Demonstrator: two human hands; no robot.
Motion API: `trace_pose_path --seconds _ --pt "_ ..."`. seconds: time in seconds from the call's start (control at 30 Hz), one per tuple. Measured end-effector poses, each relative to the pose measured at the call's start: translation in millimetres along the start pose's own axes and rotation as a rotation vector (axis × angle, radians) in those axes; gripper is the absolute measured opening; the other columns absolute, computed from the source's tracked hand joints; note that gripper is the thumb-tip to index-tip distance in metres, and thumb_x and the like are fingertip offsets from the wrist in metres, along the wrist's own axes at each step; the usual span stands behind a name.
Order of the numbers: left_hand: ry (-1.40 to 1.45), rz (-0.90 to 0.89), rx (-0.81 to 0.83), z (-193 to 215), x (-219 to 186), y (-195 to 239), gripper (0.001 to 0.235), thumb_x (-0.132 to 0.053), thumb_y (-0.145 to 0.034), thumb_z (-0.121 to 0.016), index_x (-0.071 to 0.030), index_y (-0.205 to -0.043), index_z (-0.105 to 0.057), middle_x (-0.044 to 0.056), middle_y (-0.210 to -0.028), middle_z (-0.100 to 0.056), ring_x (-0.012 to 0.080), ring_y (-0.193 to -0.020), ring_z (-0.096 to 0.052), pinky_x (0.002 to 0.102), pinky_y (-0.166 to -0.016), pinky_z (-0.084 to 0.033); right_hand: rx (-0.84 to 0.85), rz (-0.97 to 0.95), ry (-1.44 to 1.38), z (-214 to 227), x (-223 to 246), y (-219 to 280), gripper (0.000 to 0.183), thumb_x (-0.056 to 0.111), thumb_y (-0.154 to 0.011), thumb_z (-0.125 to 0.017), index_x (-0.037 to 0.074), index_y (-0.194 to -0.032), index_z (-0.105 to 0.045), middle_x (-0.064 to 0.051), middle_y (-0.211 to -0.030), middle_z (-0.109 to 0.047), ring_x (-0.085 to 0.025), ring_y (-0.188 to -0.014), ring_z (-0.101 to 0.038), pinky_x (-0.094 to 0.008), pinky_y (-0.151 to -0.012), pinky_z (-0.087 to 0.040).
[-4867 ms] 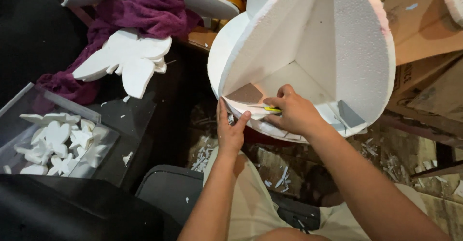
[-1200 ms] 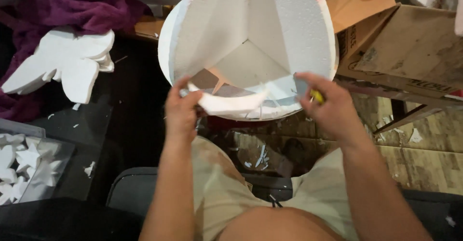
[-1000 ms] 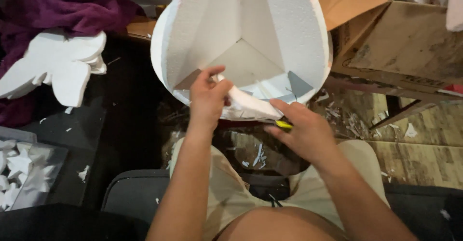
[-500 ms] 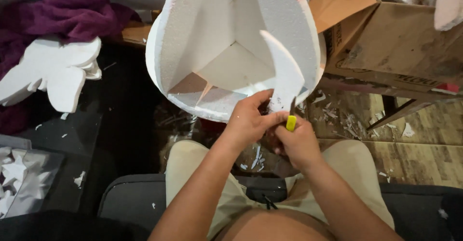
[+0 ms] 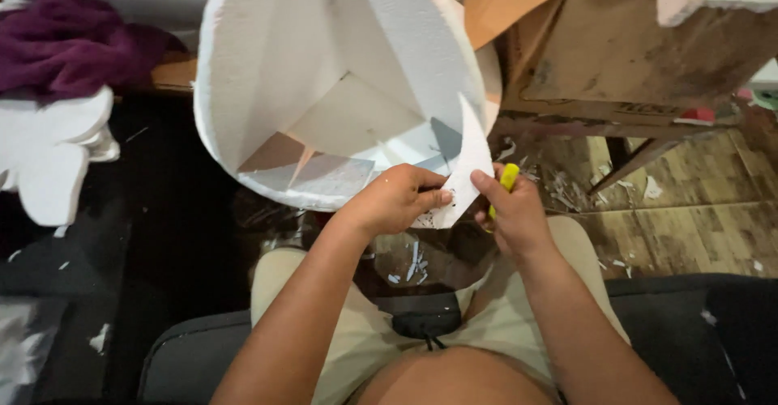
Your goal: The person cuts a red foam sheet with a utility knife, then trims and fits white foam pieces into a large white foam structure. They use a lit stick to melt and smooth the foam edges, then apply a white substance with a brush to the interior seams.
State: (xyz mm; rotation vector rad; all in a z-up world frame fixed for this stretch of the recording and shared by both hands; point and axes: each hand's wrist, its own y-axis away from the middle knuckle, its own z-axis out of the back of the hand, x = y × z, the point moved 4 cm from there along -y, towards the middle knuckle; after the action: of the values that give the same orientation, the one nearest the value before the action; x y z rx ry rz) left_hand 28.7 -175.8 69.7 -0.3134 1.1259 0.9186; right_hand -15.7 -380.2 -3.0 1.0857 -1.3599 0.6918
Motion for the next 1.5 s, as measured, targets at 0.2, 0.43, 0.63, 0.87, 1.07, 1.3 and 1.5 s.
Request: trace_pose_path --seconds 0.2,0.43,0.63,0.87,1.07,1.3,1.5 --pt "-0.359 0.050 -0.104 28.3 -18.5 -3.3 0.041 -0.019 -0.091 -0.066 -0.018 -0.132 -0.071 0.012 -0.109 -0.077 0.0391 -0.109 -0.069 0.052 -0.092 -0.056 0.136 -0.216 0.121 20.3 -0.6 -22.7 0.030 0.025 -0.087 -0.085 0.005 -0.102 -0.070 -0.008 -0.064 -0.059 -0.018 -0.038 -0.056 -0.028 -0.030 -0.044" --pt "-0.819 0.014 -0.181 21.7 29.9 -57.6 0.034 -0.014 -0.089 -0.064 -0.029 -0.117 -0.077 0.008 -0.110 -0.072 0.0327 -0.106 -0.067 0.046 -0.087 -0.056 0.117 -0.225 0.103 25.3 -25.9 -51.4 0.030 0.033 -0.089 -0.086 0.009 -0.087 -0.069 -0.006 -0.057 -0.054 -0.015 -0.036 -0.053 -0.024 -0.031 -0.039" --pt "-0.829 -0.005 -0.178 32.2 35.1 -59.8 0.023 -0.009 -0.088 -0.065 -0.020 -0.100 -0.081 0.010 -0.095 -0.074 0.0354 -0.100 -0.069 0.050 -0.086 -0.058 0.062 -0.239 0.164 9.5 -14.0 -45.3 0.035 0.035 -0.091 -0.083 0.008 -0.084 -0.063 -0.009 -0.057 -0.055 -0.014 -0.035 -0.051 -0.024 -0.030 -0.037" --pt "-0.990 -0.071 -0.360 68.8 32.6 -50.2 0.021 -0.012 -0.090 -0.063 -0.026 -0.092 -0.079 0.005 -0.096 -0.075 0.0326 -0.099 -0.069 0.047 -0.082 -0.058 -0.057 -0.147 0.153 -8.7 6.6 -42.3 0.033 0.033 -0.090 -0.086 0.008 -0.081 -0.066 -0.007 -0.054 -0.057 -0.015 -0.034 -0.052 -0.025 -0.031 -0.040" --pt "-1.020 -0.059 -0.440 79.1 63.4 -51.8 0.027 -0.008 -0.089 -0.060 -0.023 -0.095 -0.080 0.007 -0.094 -0.074 0.0341 -0.097 -0.069 0.048 -0.082 -0.057 -0.062 -0.129 0.185 -11.5 6.3 -26.1 0.025 0.028 -0.093 -0.080 0.006 -0.096 -0.068 -0.008 -0.054 -0.057 -0.017 -0.032 -0.054 -0.029 -0.028 -0.039" --pt "-1.121 -0.109 -0.539 91.0 85.1 -53.1 0.028 -0.010 -0.087 -0.060 -0.027 -0.095 -0.080 0.004 -0.091 -0.073 0.0315 -0.095 -0.070 0.046 -0.076 -0.056 0.000 -0.222 -0.068 -35.0 -31.5 37.7 0.030 0.020 -0.092 -0.073 0.005 -0.114 -0.058 -0.012 -0.071 -0.060 -0.020 -0.034 -0.055 -0.029 -0.027 -0.040" --pt "-0.994 -0.007 -0.454 101.5 97.5 -63.0 0.031 -0.007 -0.092 -0.058 -0.025 -0.103 -0.081 0.008 -0.091 -0.073 0.0350 -0.092 -0.070 0.050 -0.079 -0.056 0.078 -0.248 -0.209 -61.0 -41.4 50.9 0.023 0.021 -0.096 -0.068 0.006 -0.104 -0.053 -0.028 -0.078 -0.073 -0.023 -0.035 -0.059 -0.028 -0.028 -0.040"
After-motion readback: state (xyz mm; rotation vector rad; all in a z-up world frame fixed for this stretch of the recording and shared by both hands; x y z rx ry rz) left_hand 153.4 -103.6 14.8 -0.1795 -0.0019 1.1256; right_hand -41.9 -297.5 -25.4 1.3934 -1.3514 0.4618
